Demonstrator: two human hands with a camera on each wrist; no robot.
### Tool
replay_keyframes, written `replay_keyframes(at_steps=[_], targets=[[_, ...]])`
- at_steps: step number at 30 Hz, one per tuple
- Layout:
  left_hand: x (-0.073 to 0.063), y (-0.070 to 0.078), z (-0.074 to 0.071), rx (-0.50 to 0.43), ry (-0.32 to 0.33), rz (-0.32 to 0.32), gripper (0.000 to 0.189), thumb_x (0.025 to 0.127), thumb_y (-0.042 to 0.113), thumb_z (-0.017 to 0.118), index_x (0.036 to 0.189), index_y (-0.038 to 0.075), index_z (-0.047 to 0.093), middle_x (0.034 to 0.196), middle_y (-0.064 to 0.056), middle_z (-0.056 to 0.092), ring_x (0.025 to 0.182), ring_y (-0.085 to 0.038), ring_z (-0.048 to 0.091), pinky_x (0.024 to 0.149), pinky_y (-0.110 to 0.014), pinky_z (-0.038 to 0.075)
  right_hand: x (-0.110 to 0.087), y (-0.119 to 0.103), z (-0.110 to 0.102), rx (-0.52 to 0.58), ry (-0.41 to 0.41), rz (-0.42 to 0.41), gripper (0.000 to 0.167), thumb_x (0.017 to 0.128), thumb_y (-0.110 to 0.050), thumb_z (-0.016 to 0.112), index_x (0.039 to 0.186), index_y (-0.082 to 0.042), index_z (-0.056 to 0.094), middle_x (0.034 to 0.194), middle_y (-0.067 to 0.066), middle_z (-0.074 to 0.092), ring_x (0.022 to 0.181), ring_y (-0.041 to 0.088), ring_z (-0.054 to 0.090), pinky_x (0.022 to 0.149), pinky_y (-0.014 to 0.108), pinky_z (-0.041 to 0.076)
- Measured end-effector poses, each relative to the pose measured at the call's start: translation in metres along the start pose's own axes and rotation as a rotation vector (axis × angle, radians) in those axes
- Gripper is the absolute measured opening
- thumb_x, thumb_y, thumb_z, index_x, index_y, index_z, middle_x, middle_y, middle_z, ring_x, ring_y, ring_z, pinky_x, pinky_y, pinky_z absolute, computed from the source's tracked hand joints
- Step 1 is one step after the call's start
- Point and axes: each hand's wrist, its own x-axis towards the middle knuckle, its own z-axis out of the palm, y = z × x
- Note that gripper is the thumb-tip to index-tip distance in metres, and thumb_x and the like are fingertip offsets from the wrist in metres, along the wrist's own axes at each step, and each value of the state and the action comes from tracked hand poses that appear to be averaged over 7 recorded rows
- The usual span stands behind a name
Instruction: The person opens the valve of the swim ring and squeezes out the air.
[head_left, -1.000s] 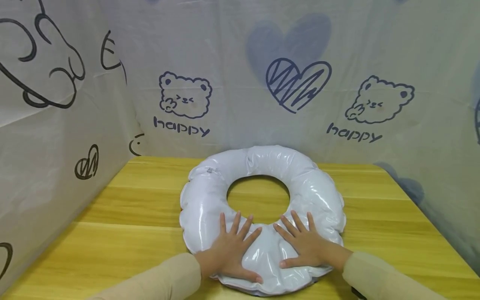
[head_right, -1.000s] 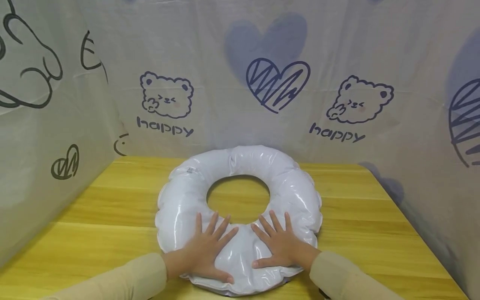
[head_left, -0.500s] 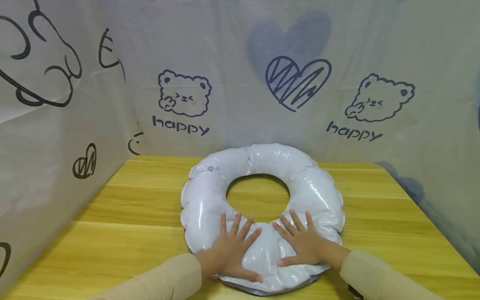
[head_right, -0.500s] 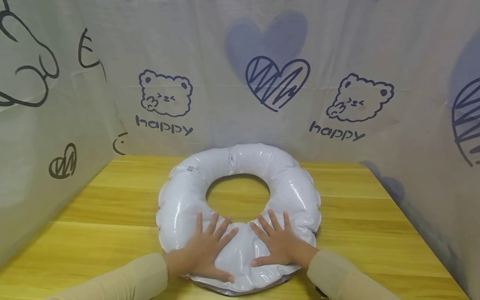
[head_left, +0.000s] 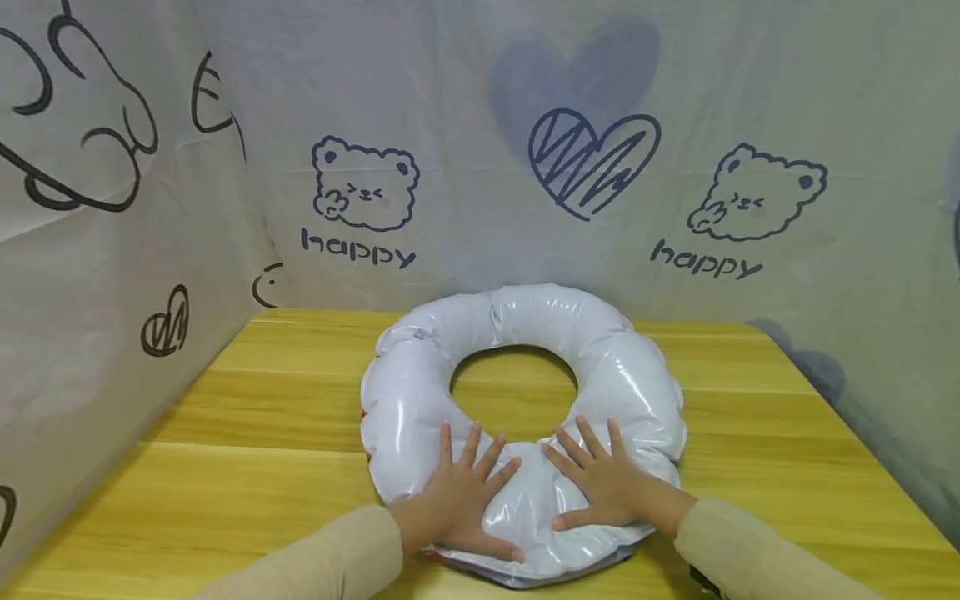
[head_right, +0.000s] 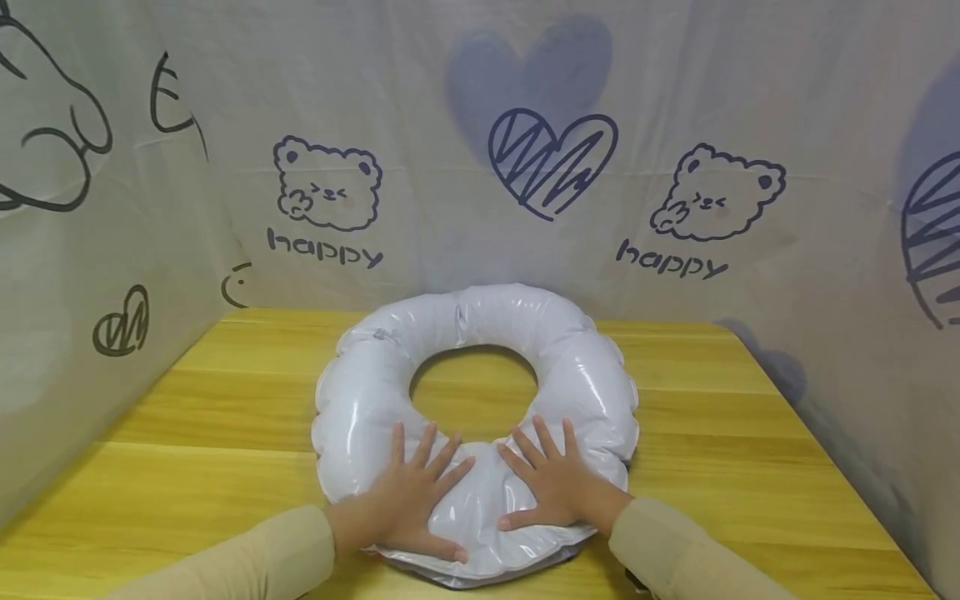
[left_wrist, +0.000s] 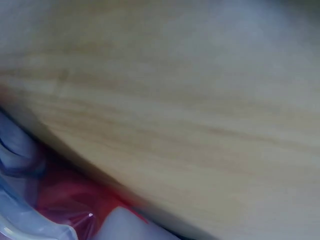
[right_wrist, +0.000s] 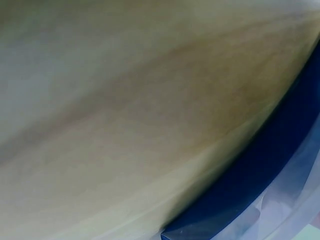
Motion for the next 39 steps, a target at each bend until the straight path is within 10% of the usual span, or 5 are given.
replay_keyframes(at_steps=[11, 21, 39], targets=[[0.001, -0.003, -0.006, -0.092, -0.050, 0.027, 0.103, 0.068, 0.088, 0.034, 0.149, 0.027, 0.018, 0.155, -0.010, 0.019, 0.140, -0.046, 0.013, 0.099, -0.075, 0.005, 0.001, 0.005, -0.004, 0.100, -0.019, 0.001, 0.092, 0.078, -0.070, 0.051, 0.147, -0.015, 0.026, 0.154, 0.017, 0.019, 0.140, 0.047, 0.003, 0.101, 0.072, -0.004], [-0.004, -0.009, 0.009, -0.031, 0.062, 0.111, 0.105, 0.069, 0.088, 0.034, 0.150, 0.023, 0.016, 0.155, -0.014, 0.017, 0.138, -0.049, 0.015, 0.095, -0.077, 0.011, -0.013, -0.001, -0.007, 0.140, 0.035, 0.001, 0.084, 0.083, -0.067, 0.045, 0.147, -0.017, 0.026, 0.154, 0.016, 0.021, 0.140, 0.047, 0.006, 0.102, 0.072, -0.002], [-0.018, -0.073, 0.010, -0.005, 0.207, 0.378, 0.108, 0.065, 0.080, 0.054, 0.149, 0.021, 0.019, 0.155, -0.018, 0.015, 0.138, -0.047, 0.018, 0.098, -0.074, 0.018, -0.032, -0.011, -0.026, -0.042, 0.121, -0.218, 0.069, 0.087, -0.064, 0.043, 0.142, -0.022, 0.040, 0.139, 0.007, 0.050, 0.126, 0.032, 0.048, 0.100, 0.069, 0.021]])
